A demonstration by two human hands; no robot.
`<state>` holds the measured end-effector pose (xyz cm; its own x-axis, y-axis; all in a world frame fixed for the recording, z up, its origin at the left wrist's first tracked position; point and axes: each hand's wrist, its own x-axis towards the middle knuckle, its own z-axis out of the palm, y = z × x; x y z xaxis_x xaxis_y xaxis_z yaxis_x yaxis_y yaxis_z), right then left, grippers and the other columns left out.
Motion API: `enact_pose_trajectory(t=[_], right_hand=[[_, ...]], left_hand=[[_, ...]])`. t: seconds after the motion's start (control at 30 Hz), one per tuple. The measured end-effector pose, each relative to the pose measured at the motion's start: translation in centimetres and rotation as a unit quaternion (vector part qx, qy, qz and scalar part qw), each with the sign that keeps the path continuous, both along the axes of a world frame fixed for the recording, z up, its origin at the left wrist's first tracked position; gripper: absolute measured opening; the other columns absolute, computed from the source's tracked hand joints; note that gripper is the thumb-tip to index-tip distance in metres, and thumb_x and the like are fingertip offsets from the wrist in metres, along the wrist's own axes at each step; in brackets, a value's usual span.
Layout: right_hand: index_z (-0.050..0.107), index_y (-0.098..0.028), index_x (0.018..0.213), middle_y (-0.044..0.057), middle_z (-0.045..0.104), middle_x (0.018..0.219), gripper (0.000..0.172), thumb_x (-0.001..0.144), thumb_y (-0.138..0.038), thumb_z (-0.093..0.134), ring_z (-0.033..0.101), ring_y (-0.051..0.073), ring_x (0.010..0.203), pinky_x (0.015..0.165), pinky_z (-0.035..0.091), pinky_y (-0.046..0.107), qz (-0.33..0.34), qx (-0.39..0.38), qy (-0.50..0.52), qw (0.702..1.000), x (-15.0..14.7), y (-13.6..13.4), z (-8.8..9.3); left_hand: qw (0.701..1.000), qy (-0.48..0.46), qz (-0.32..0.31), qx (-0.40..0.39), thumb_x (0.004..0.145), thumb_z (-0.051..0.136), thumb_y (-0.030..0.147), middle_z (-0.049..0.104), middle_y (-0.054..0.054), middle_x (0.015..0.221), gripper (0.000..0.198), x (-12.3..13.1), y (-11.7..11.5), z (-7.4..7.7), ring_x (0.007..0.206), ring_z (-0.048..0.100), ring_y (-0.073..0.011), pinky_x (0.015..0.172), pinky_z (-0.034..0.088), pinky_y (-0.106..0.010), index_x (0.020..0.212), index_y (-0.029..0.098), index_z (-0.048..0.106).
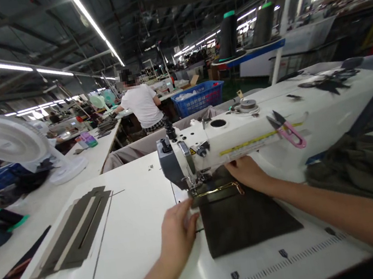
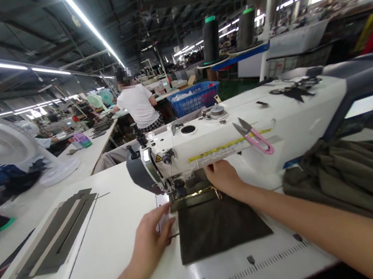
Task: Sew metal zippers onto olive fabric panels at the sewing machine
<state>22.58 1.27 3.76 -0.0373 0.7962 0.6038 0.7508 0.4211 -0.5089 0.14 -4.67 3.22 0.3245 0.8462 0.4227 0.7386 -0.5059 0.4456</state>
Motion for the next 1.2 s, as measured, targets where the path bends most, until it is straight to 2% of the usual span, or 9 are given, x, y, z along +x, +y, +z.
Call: enact_pose_trajectory(t=[0.07,0.13,0.2,0.3,0.43,0.73,1.0,1.2], right_hand=[[0.062,-0.015,0.079,0.002,0.062,0.074,0.023,0.089,-0.025,0.043,0.059,0.014,0.067,0.065,0.048,0.028,0.043,-0.013,-0.035,0.998,-0.8,-2.1,-0.5],[0.063,-0.017,0.086,0.006,0.065,0.083,0.018,0.086,-0.018,0.046,0.06,0.019,0.08,0.076,0.048,0.034,0.095,0.001,-0.099,0.991,-2.3,-3.8,-0.9],[0.062,-0.014,0.097,0.011,0.064,0.097,0.021,0.083,-0.013,0.046,0.057,0.024,0.096,0.087,0.043,0.042,0.123,0.015,-0.164,0.979,-3.8,-4.5,-1.4],[0.062,-0.009,0.1,0.015,0.063,0.103,0.024,0.081,-0.009,0.047,0.056,0.026,0.1,0.09,0.043,0.043,0.145,-0.002,-0.209,0.967,-5.1,-3.7,-2.4],[0.062,-0.011,0.098,0.014,0.062,0.106,0.025,0.081,-0.009,0.044,0.057,0.024,0.099,0.086,0.048,0.037,0.176,-0.003,-0.218,0.96,-4.9,-2.3,-3.4],[0.064,-0.008,0.091,0.015,0.063,0.102,0.021,0.082,-0.009,0.045,0.06,0.024,0.093,0.082,0.05,0.035,0.184,0.016,-0.211,0.96,-4.7,-2.2,-3.5],[0.063,-0.013,0.085,0.011,0.064,0.101,0.019,0.083,-0.01,0.044,0.058,0.021,0.097,0.09,0.044,0.033,0.194,0.004,-0.195,0.962,-4.5,-1.2,-3.8],[0.061,-0.015,0.076,0.011,0.066,0.094,0.022,0.085,-0.013,0.042,0.061,0.02,0.086,0.082,0.046,0.031,0.188,0.009,-0.197,0.962,-4.6,-0.9,-3.6]], left_hand=[[0.997,0.066,-0.008,0.03,0.079,0.055,0.016,0.064,-0.011,0.107,0.025,-1.0,1.2,-0.4,0.103,0.058,-0.0273,0.089,0.045,-0.05,0.104,0.016,0.06],[0.993,0.097,-0.034,0.051,0.081,0.052,0.014,0.065,-0.01,0.106,0.019,-1.1,2.0,-0.9,0.105,0.057,-0.0251,0.093,0.042,-0.049,0.096,0.017,0.063],[0.991,0.103,-0.043,0.072,0.083,0.049,0.012,0.066,-0.01,0.103,0.017,-0.6,2.3,-1.4,0.102,0.059,-0.023,0.093,0.043,-0.046,0.089,0.016,0.064],[0.99,0.099,-0.037,0.091,0.084,0.048,0.012,0.067,-0.01,0.1,0.017,0.1,2.2,-2.0,0.097,0.062,-0.0216,0.091,0.045,-0.043,0.086,0.016,0.065],[0.99,0.08,-0.042,0.108,0.085,0.047,0.012,0.068,-0.009,0.096,0.02,0.2,2.3,-2.3,0.092,0.064,-0.02,0.088,0.049,-0.038,0.08,0.017,0.065],[0.982,0.089,-0.078,0.144,0.084,0.044,0.011,0.068,-0.012,0.096,0.02,0.1,2.8,-2.5,0.093,0.063,-0.023,0.087,0.05,-0.039,0.083,0.014,0.064],[0.981,0.097,-0.061,0.153,0.086,0.047,0.015,0.068,-0.013,0.094,0.016,0.3,3.7,-2.7,0.09,0.064,-0.0229,0.086,0.051,-0.038,0.081,0.013,0.063],[0.982,0.089,-0.057,0.158,0.085,0.046,0.013,0.068,-0.013,0.092,0.016,0.4,3.9,-2.7,0.087,0.065,-0.0223,0.085,0.051,-0.038,0.082,0.013,0.062]])
